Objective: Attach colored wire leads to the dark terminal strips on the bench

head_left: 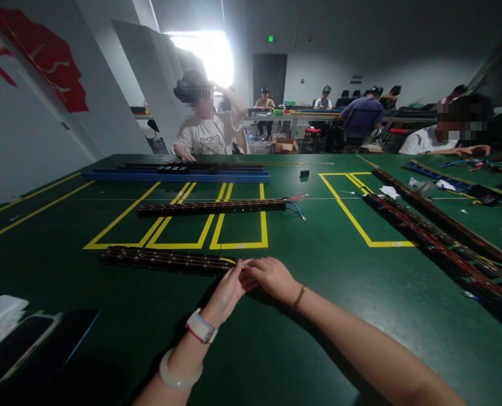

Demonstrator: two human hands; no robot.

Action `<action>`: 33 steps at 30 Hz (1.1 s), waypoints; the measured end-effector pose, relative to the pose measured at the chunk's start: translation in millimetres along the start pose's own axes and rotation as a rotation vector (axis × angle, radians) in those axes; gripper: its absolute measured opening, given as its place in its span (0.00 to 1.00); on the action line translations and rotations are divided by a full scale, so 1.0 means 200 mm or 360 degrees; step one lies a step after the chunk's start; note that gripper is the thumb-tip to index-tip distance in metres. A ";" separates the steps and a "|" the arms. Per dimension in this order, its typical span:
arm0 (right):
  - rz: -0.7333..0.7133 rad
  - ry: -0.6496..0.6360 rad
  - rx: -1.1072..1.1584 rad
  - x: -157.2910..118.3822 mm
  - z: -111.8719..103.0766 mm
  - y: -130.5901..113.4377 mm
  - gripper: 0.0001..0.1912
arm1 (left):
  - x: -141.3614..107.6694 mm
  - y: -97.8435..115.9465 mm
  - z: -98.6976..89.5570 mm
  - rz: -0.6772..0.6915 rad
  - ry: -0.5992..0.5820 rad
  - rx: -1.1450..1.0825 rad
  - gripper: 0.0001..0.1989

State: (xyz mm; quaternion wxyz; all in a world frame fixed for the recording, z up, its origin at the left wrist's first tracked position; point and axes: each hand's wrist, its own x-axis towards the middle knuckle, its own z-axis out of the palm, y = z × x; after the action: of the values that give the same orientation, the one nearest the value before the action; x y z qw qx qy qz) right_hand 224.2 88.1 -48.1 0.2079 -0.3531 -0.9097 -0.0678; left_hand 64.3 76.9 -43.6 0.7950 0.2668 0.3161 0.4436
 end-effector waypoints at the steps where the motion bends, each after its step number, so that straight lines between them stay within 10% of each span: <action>1: -0.0037 -0.0012 -0.0049 0.00 0.00 0.00 0.12 | 0.00 0.00 0.00 0.0007 0.0001 -0.0018 0.17; 9: -0.0223 -0.0024 -0.0092 0.01 -0.06 -0.02 0.12 | 0.02 -0.01 -0.02 -0.0004 0.0098 -0.0097 0.10; 16: 0.0194 -0.0157 0.0010 0.07 -0.24 -0.12 0.17 | 0.02 -0.02 -0.04 0.0009 0.0204 -0.0075 0.07; 25: 0.0462 -0.0519 -0.0148 0.06 -0.21 -0.14 0.09 | 0.00 0.00 0.00 -0.0021 0.0047 -0.0041 0.12; 33: 0.0455 -0.0098 -0.0173 0.07 -0.22 0.07 0.08 | -0.02 0.01 0.04 0.0009 0.0148 0.0165 0.11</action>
State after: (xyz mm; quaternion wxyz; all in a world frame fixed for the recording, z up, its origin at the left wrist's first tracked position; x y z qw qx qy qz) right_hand 237.9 94.9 -3.3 0.1680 -0.4916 -0.8511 -0.0757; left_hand 66.3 72.9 -35.2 0.7633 0.2877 0.3746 0.4408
